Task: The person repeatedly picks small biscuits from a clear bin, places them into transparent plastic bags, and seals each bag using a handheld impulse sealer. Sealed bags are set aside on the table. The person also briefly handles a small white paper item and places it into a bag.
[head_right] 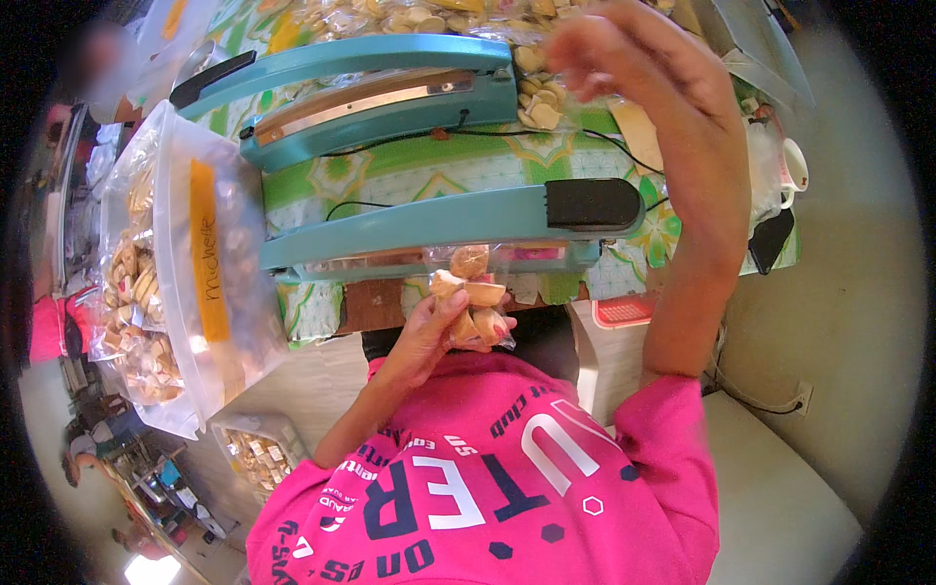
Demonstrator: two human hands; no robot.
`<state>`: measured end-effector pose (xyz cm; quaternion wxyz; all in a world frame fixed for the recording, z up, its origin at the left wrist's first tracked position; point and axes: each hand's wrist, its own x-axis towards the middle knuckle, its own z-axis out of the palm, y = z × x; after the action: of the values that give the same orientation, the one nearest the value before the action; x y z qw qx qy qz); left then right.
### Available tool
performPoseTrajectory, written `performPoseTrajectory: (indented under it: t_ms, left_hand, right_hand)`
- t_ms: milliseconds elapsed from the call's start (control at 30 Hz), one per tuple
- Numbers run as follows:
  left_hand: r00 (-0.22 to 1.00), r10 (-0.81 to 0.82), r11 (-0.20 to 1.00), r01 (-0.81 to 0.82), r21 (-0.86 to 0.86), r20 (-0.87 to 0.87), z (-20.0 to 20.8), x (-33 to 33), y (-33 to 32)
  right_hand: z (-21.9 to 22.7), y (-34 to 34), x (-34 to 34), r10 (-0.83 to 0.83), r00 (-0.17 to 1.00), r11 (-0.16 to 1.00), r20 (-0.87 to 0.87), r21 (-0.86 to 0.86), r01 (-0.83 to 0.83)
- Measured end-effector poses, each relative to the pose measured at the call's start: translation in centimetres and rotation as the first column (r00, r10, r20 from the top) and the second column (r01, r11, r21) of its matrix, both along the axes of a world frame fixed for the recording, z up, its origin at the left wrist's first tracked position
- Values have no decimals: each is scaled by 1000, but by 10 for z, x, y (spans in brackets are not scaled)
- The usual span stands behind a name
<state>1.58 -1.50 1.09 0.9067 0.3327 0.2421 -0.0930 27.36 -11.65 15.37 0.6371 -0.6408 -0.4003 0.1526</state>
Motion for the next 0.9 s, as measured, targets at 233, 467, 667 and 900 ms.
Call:
performPoseTrajectory:
  t_ms: [233,467,667,900]
  left_hand:
    - [1000,-9,1000,9,-7,-5,1,2,-1]
    - [1000,12,999,-13,-29,-20,2,4,0]
    - [1000,12,1000,-12,14,-14,-3,-1,-3]
    - [999,48,999,-48,26,-13,-10,-2,-8]
  right_hand:
    - [-2,26,-26,338,804,832,489,-554,-12]
    - [-67,11,-19,279,953,731,117,-670,-132]
    - [-84,2,-11,305,949,624,-75,-737,-259]
    - [-76,8,-14,379,925,600,-13,-758,-256]
